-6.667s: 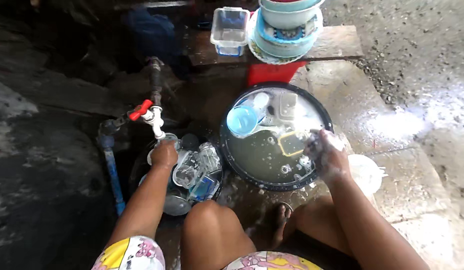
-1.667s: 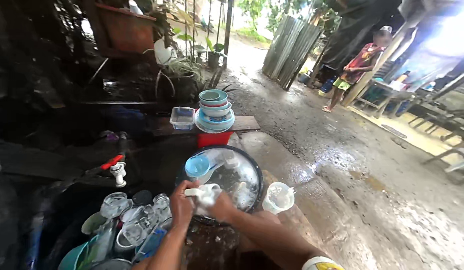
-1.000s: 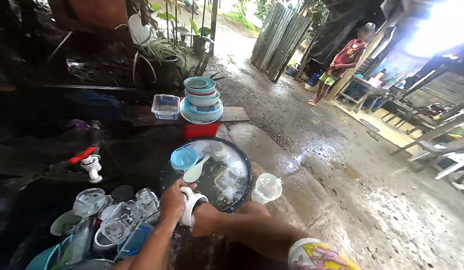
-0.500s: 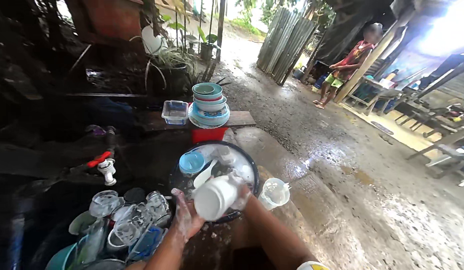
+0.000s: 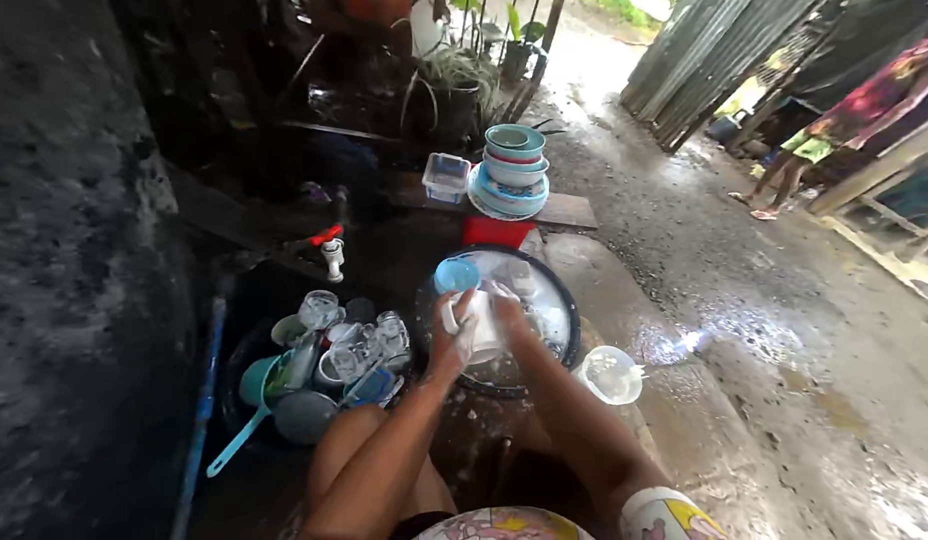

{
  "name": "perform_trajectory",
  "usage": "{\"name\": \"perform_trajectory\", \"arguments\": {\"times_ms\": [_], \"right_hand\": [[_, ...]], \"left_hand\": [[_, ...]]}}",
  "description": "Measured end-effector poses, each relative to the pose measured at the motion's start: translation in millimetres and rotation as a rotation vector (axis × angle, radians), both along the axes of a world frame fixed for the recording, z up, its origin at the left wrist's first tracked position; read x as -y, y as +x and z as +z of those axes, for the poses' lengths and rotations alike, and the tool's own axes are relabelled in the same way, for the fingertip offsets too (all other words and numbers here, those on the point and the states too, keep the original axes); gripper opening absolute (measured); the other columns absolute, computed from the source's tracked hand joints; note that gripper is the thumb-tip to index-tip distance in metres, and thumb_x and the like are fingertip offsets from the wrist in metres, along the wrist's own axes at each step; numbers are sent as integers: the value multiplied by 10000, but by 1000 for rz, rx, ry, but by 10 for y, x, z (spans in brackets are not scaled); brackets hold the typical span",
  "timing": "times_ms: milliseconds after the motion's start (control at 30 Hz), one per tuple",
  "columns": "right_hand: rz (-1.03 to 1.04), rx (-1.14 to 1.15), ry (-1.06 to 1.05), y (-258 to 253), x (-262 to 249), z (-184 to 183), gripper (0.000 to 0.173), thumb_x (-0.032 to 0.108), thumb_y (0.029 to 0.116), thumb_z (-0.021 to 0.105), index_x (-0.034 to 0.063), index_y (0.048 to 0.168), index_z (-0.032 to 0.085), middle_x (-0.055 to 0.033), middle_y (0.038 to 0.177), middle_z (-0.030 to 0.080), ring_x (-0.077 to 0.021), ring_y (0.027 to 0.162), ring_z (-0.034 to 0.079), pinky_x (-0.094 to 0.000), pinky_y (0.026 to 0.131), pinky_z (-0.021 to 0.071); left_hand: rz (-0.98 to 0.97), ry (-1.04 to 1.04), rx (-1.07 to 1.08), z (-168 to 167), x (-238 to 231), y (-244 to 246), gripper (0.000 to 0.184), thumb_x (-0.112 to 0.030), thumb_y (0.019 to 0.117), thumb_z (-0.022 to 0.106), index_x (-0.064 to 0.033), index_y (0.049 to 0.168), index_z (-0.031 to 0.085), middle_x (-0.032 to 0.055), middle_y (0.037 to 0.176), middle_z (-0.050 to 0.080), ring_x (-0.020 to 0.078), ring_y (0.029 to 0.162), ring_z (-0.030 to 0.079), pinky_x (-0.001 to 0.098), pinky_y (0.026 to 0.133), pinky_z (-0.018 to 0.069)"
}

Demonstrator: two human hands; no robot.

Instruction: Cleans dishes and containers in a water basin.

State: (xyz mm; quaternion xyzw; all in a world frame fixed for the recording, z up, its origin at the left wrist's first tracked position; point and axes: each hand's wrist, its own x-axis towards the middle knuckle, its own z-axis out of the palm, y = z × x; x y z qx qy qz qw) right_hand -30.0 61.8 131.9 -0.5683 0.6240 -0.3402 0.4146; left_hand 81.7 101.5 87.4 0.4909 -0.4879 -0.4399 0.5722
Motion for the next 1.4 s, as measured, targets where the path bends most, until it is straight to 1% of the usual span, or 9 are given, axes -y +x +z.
{"name": "perform_trajectory", "arguments": {"times_ms": [167,300,533,700,800,867,1033,1167,1400], "right_hand": [[212,-339,-320,332,-482,-55,416,147,936,682,-68,1290,645,-266,1252,671,-392,1200,639,-559,1043,499],[354,-411,-785,89,-624,-642,288,70,955,601,50,1198,755,-166,1302,699,-357,1261,638,-534,1053,522],[-247,154,-350,-219,-18,-116,343,65,975,611,-107,1265,548,-241,1181,646,-235,1056,661,-386,934,555],[105,382,271,-311,-120,40,427,300,1129,357,-7,1367,532,-127,1141,667,-162,1003,659,-355,893,564],[253,769,384,-497,-431,-150,173,228,972,593,88,1068,628,-34,898,723,-117,818,702,-319,749,607],[273,958,381,-557,-511,-289,281,293,736,870,143,939,747,-12,850,760,-116,794,731,-320,750,628],[-123,917,292,-284,-490,-217,399,339,1113,296,67,1235,561,-91,1038,687,-199,951,692,-423,818,605],[80,1027,303,-352,-700,-198,232,280,793,780,145,969,713,-30,872,757,-127,808,733,-321,738,624],[-223,790,268,-243,-359,-87,415,389,1114,285,85,1235,540,-83,986,680,-197,883,691,-431,753,605]], "left_hand": [[169,89,-148,-21,59,116,496,-129,1055,487,-16,1529,398,199,1494,496,229,1335,515,387,1114,428],[283,259,-640,2,131,205,451,-330,1128,318,-107,1497,453,119,1333,616,197,1161,619,413,966,526],[-101,319,-945,238,106,271,373,-279,1120,312,-64,1318,542,108,1063,695,206,958,694,400,828,593],[-326,529,-959,109,120,285,482,-403,1100,270,-87,1179,626,83,921,703,199,828,697,381,726,593],[-323,676,-806,197,78,285,443,-408,1101,299,-88,1101,605,54,827,662,157,731,663,338,657,573],[-221,671,-684,251,30,240,375,-374,1107,341,-93,1165,582,39,891,636,127,770,628,319,699,547],[-228,93,-233,2,110,179,386,-191,1095,382,14,1359,576,169,1326,617,218,1196,593,412,1047,472],[-317,285,-410,68,127,191,607,-437,1120,192,-28,1178,637,70,1022,675,120,907,634,326,847,532],[-349,61,1,26,152,115,502,-163,1033,592,-61,1509,468,188,1488,523,295,1324,549,475,1111,442]]}}
